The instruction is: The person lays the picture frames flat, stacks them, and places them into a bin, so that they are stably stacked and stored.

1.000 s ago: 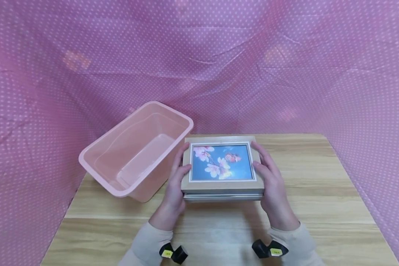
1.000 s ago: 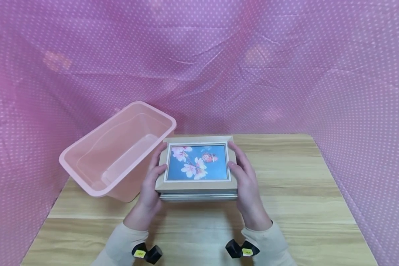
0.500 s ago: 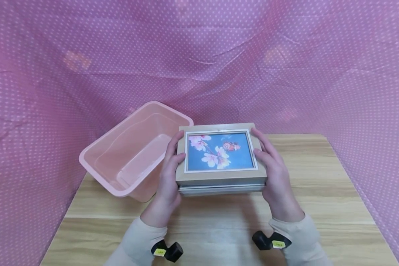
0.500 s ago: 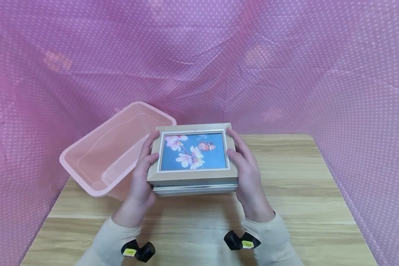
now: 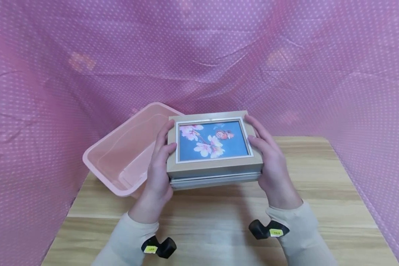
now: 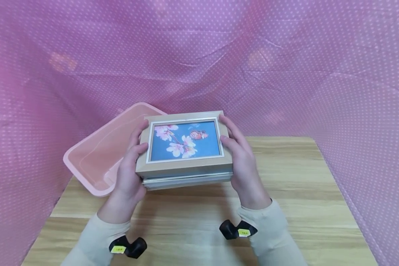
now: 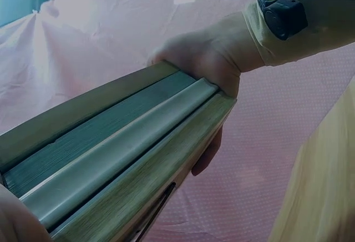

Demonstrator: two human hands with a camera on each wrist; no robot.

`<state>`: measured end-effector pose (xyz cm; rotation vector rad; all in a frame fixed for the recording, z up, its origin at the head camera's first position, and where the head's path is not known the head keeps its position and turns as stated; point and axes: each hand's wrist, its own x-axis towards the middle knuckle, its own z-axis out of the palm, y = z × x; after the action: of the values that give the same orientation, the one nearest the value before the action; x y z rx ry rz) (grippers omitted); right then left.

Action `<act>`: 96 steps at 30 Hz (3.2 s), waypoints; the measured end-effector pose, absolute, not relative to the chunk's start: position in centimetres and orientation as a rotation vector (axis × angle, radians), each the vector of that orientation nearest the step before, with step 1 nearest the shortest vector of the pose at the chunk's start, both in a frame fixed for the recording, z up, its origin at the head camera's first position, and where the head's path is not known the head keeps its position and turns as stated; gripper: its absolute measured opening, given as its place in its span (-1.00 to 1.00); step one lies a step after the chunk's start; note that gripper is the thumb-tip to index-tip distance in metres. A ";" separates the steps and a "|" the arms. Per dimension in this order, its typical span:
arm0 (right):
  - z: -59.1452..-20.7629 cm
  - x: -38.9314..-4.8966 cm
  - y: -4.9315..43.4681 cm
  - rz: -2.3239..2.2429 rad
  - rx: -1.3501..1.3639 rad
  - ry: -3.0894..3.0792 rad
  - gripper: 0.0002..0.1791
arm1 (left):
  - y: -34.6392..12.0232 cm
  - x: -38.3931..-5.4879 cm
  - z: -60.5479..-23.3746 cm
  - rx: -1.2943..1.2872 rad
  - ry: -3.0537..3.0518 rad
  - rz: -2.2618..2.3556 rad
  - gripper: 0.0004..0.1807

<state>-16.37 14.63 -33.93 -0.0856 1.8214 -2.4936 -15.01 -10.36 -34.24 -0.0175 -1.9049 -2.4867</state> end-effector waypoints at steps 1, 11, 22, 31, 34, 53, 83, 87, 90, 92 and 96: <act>-33.8 -16.5 14.5 -2.492 -0.094 1.821 -0.39 | -10.5 -15.0 -34.0 -0.014 -1.902 -2.485 -0.31; -32.8 -18.0 12.7 -2.497 -0.145 1.823 -0.39 | -12.1 -15.0 -32.3 -0.010 -1.887 -2.460 -0.34; -31.5 -19.9 9.5 -2.455 -0.241 1.800 -0.39 | -14.7 -14.7 -30.8 -0.009 -1.762 -2.487 -0.32; -30.8 -21.5 6.9 -2.409 -0.307 1.758 -0.40 | -16.8 -14.6 -30.3 -0.007 -1.699 -2.444 -0.33; -30.7 -22.1 6.0 -2.398 -0.326 1.740 -0.40 | -17.4 -14.4 -30.2 0.013 -1.688 -2.425 -0.33; -32.0 -26.6 0.5 -2.269 -0.376 1.668 -0.39 | -20.9 -15.2 -30.9 0.133 -1.560 -2.323 -0.36; -34.1 -32.1 -4.6 -2.034 -0.429 1.719 -0.45 | -23.9 -16.8 -34.0 0.342 -1.559 -2.110 -0.28; -34.2 -32.7 -4.7 -2.003 -0.441 1.715 -0.44 | -24.0 -16.9 -34.4 0.357 -1.543 -2.089 -0.28; -34.3 -33.1 -4.9 -1.984 -0.448 1.714 -0.44 | -24.0 -17.0 -34.6 0.369 -1.540 -2.089 -0.32; -34.4 -33.3 -4.9 -1.973 -0.458 1.713 -0.44 | -24.0 -17.0 -34.6 0.375 -1.557 -2.091 -0.35; -34.5 -33.8 -5.0 -1.957 -0.477 1.704 -0.45 | -24.2 -17.1 -34.7 0.386 -1.612 -2.092 -0.38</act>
<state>-33.77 -4.98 -34.55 -0.4768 1.7045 -1.9566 -17.09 -24.22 -34.74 0.3855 -1.6117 -2.0920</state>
